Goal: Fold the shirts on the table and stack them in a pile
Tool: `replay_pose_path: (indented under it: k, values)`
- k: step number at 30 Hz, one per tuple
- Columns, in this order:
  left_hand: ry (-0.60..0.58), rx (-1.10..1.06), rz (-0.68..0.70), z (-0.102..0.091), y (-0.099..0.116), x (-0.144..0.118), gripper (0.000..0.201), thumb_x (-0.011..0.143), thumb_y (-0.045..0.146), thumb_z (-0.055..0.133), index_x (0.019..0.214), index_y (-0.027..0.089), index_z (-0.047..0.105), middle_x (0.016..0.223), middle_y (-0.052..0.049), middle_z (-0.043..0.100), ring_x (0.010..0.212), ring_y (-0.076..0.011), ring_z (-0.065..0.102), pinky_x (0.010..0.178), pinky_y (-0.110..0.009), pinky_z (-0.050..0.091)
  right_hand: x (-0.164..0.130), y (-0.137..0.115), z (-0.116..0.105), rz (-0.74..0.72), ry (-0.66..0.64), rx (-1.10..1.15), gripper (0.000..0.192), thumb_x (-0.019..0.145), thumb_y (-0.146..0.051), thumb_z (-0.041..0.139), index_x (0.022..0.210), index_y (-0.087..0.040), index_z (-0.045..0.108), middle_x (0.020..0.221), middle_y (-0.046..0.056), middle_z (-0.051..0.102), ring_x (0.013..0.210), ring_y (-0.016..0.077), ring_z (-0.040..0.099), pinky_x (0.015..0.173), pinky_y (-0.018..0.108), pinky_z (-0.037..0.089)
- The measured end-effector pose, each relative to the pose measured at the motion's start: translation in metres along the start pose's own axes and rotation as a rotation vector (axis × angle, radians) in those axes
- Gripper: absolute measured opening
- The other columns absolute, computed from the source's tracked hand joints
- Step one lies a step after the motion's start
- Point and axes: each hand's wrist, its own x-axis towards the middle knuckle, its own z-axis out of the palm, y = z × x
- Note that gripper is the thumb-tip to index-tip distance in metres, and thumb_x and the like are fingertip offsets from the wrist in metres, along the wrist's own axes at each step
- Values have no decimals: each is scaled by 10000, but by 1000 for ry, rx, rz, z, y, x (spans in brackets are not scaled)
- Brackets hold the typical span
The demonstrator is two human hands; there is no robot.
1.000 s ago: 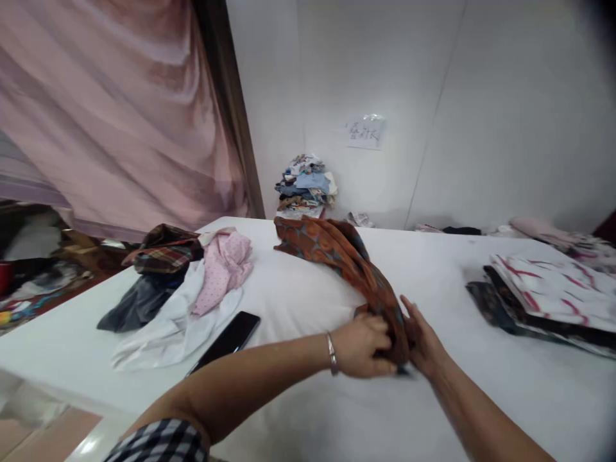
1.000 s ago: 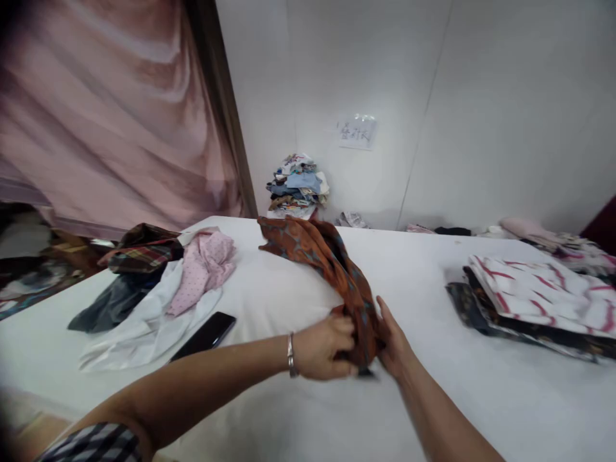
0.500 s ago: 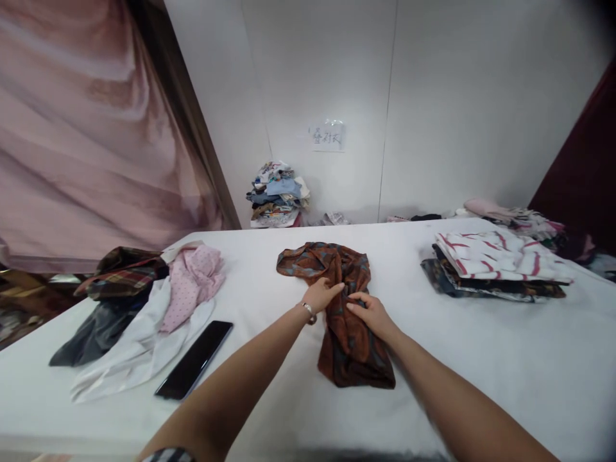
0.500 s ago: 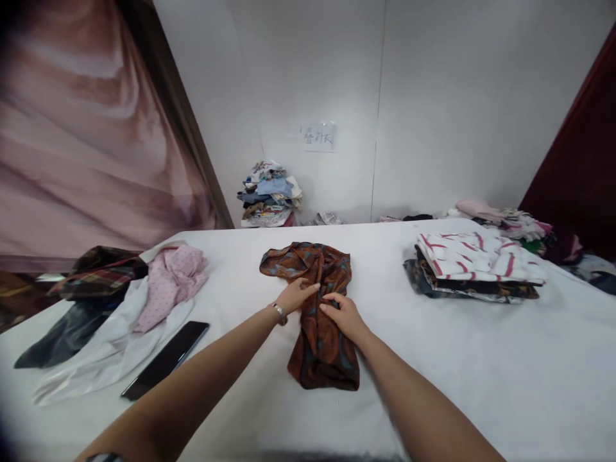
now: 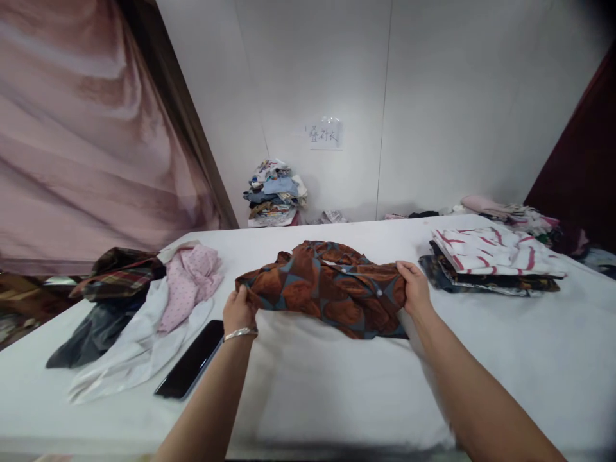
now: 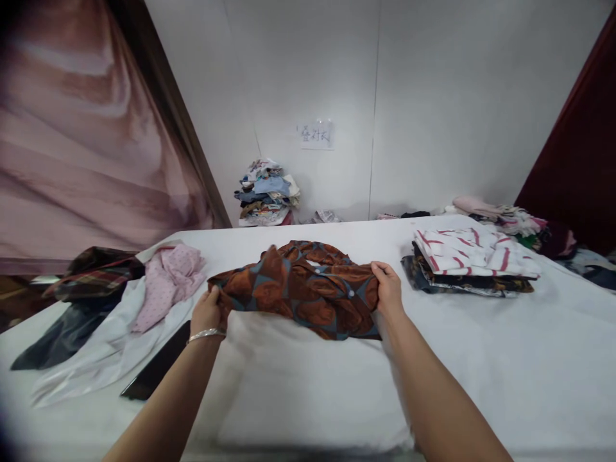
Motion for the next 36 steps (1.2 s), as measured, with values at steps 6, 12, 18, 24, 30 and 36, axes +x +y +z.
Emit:
replay_pose_path:
  k: [6,12,18,24,30,36]
  values:
    - [-35,114,-211,-43,-22,-15,109,798,261,441,759,228,538,625,-16,602,601,-181,614,575,-331,511,-2,14,-11,65,-97,-360,549,624,-449,741,1111,-221,629,798,-1,677,736,178,639,668,301,514]
    - [-41,372,77,-54,-9,-25,449,770,383,577,1174,193,528,1280,-127,557,1190,-260,521,1022,-438,399,-10,12,-21,-30,-93,-634,616,709,-486,640,1251,-208,551,916,51,681,903,222,648,816,363,514]
    - [-690,751,684,-38,-13,-85,415,812,429,558,1168,219,588,1330,-110,543,1232,-277,491,1050,-468,371,-48,-3,-40,-98,-314,-1098,692,747,-450,630,1384,-264,432,1268,89,596,1168,280,549,999,455,406]
    - [-1017,1007,636,-19,-12,-113,146,803,245,533,866,235,663,1043,-83,673,1067,-282,573,942,-452,411,-82,-10,-44,-92,-496,-1028,386,781,-356,574,1130,-214,657,1108,71,689,1019,265,622,924,405,469]
    - [-1034,1007,518,-28,11,-110,248,880,360,454,708,230,575,765,-45,675,747,-222,624,686,-351,444,-83,-45,-60,-7,-118,-713,444,674,-521,691,952,-174,684,876,63,724,790,227,663,711,330,536]
    - [-920,1048,402,-33,36,-81,315,884,451,426,705,233,566,730,0,649,697,-176,606,607,-293,387,-85,-59,-85,-97,73,-948,432,624,-527,710,874,-174,698,820,55,708,786,225,638,699,314,514]
